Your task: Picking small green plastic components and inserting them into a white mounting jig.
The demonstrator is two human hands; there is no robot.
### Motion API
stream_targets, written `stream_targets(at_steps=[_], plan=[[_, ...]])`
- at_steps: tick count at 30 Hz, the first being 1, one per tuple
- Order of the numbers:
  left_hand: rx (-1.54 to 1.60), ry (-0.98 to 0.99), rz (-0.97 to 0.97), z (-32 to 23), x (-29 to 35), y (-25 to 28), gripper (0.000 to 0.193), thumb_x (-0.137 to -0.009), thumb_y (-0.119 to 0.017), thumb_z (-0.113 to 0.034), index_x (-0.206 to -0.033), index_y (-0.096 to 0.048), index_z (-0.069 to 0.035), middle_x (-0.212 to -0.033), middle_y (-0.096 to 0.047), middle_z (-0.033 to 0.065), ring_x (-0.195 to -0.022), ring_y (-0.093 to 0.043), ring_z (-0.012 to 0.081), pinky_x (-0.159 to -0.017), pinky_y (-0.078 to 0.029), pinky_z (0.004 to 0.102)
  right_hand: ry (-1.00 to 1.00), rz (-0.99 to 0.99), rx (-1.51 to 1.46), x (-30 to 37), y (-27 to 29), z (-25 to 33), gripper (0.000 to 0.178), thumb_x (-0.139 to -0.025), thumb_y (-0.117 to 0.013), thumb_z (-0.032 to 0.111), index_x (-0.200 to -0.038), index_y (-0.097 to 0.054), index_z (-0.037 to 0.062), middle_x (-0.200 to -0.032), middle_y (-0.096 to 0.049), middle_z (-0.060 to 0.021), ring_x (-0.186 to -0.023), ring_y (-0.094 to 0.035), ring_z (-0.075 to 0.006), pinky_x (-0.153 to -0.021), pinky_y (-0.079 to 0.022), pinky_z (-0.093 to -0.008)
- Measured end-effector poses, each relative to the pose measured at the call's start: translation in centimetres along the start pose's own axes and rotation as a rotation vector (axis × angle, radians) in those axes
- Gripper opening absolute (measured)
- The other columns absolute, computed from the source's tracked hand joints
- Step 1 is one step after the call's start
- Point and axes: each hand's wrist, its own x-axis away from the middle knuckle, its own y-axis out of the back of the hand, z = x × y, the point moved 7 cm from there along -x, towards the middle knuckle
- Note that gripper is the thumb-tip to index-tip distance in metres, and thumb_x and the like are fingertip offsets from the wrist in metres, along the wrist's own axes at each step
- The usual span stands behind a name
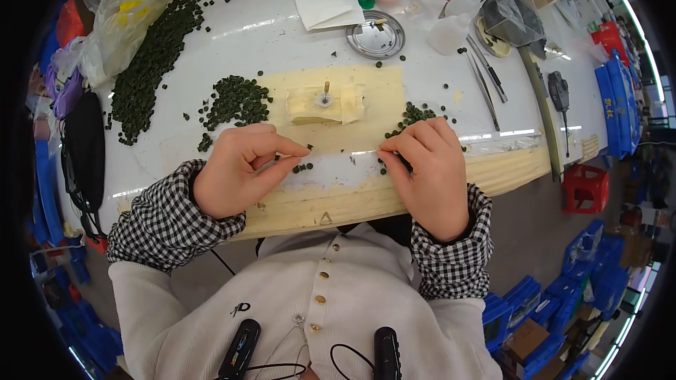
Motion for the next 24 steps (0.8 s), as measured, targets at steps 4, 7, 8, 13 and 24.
stream_targets(at_steps=[4,7,8,13,24], plan=[[0.554,0.274,0.05,1.5,-0.1,-0.2,0.019,-0.093,-0.052,-0.012,-0.103,-0.061,0.002,-0.063,-0.034,-0.0071,-0.053,-0.032,0.0054,-0.053,-0.031,0.0202,0.011,-0.027,0.053,0.1,-0.9,0.2,0.013,-0.068,-0.072,0.004,-0.078,-0.064,0.0038,-0.074,-0.056,-0.0062,-0.077,-0.052,-0.0259,-0.067,-0.043,-0.0354],[1.123,0.442,0.029,2.2,0.1,-0.9,0.027,-0.099,-0.037,-0.018,-0.112,-0.05,0.001,-0.075,-0.038,-0.004,-0.059,-0.034,0.006,-0.055,-0.032,0.02,0.024,-0.067,0.102,0.2,-1.2,0.6,0.013,-0.069,-0.072,0.005,-0.079,-0.065,0.0045,-0.074,-0.057,-0.0054,-0.077,-0.053,-0.0254,-0.069,-0.042,-0.0361],[1.164,0.458,-0.005,2.3,0.2,-0.9,0.026,-0.099,-0.037,-0.018,-0.112,-0.05,0.001,-0.076,-0.039,-0.0033,-0.059,-0.035,0.0061,-0.055,-0.032,0.02,0.034,-0.085,0.116,0.4,-1.1,0.7,0.013,-0.069,-0.072,0.005,-0.08,-0.065,0.0047,-0.075,-0.057,-0.0051,-0.077,-0.053,-0.025,-0.069,-0.042,-0.0363],[1.277,0.52,-0.148,2.5,0.7,-0.9,0.024,-0.1,-0.037,-0.017,-0.113,-0.05,-0.001,-0.079,-0.047,-0.0009,-0.058,-0.037,0.0057,-0.051,-0.033,0.0193,0.048,-0.085,0.193,1.5,-0.7,1.3,0.018,-0.068,-0.072,0.005,-0.085,-0.067,0.0055,-0.077,-0.058,-0.0033,-0.079,-0.053,-0.0231,-0.072,-0.042,-0.0359],[1.31,0.419,-0.016,2.6,0.7,-1.5,0.027,-0.1,-0.039,-0.019,-0.112,-0.054,0.0,-0.08,-0.052,-0.0019,-0.057,-0.036,0.004,-0.051,-0.032,0.0185,-0.007,-0.106,0.252,2.0,-1.5,2.0,0.015,-0.071,-0.069,0.005,-0.083,-0.061,0.004,-0.083,-0.056,-0.0068,-0.083,-0.052,-0.0261,-0.079,-0.04,-0.0393]])
